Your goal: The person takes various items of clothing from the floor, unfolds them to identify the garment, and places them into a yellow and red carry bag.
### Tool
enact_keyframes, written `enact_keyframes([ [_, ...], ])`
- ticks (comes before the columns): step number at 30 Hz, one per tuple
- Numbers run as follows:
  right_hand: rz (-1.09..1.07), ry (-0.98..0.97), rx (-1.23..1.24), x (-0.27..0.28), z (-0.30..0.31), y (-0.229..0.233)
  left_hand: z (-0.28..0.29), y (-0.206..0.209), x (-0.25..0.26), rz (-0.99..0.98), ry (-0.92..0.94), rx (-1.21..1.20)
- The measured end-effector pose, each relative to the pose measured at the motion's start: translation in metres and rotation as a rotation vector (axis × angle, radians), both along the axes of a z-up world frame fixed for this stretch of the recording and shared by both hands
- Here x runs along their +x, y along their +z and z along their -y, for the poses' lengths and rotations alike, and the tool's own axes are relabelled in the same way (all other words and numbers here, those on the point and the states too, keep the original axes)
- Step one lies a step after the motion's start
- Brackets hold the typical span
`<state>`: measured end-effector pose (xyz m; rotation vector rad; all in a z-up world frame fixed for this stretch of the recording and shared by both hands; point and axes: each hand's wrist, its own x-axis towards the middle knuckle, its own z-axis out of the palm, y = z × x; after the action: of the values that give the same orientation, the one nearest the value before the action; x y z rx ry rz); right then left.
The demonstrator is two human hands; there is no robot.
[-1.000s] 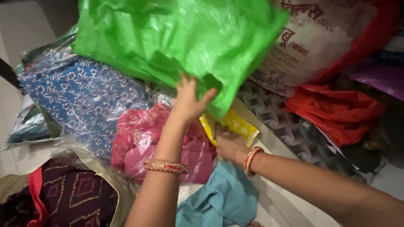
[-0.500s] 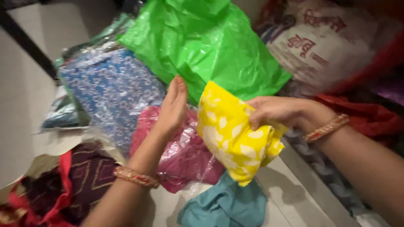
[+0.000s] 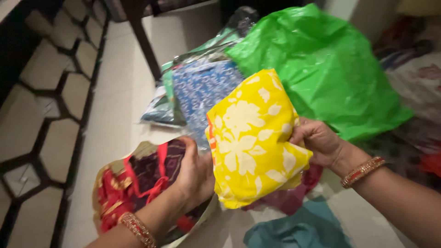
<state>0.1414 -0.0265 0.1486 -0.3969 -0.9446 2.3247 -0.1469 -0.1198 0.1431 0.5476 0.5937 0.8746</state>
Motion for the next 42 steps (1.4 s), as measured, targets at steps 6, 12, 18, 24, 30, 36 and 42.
enact_keyframes([
  [6, 0.465, -0.099, -0.044, -0.073, 0.015, -0.011, 0.031, 0.009, -0.054, 0.043, 0.203, 0.122],
  [12, 0.751, -0.028, 0.285, -0.127, 0.031, -0.035, 0.070, 0.008, -0.101, -0.156, 0.229, 0.101],
  [18, 0.499, 0.053, -0.001, -0.171, 0.054, -0.017, 0.095, 0.009, -0.130, -0.261, 0.360, -0.016],
  [24, 0.533, 0.112, 0.017, -0.183, 0.055, -0.020, 0.085, -0.010, -0.156, -0.611, 0.324, 0.104],
  [30, 0.476, -0.219, 0.174, -0.139, -0.003, -0.004, 0.073, -0.014, -0.220, -1.749, 0.474, 0.997],
  [36, 0.437, -0.146, 0.123, -0.154, 0.010, -0.006, 0.054, -0.016, -0.232, -2.167, 0.075, 1.402],
  [42, 0.259, 0.089, 0.029, -0.219, 0.028, 0.023, -0.002, 0.021, -0.281, -1.194, 0.673, 0.374],
])
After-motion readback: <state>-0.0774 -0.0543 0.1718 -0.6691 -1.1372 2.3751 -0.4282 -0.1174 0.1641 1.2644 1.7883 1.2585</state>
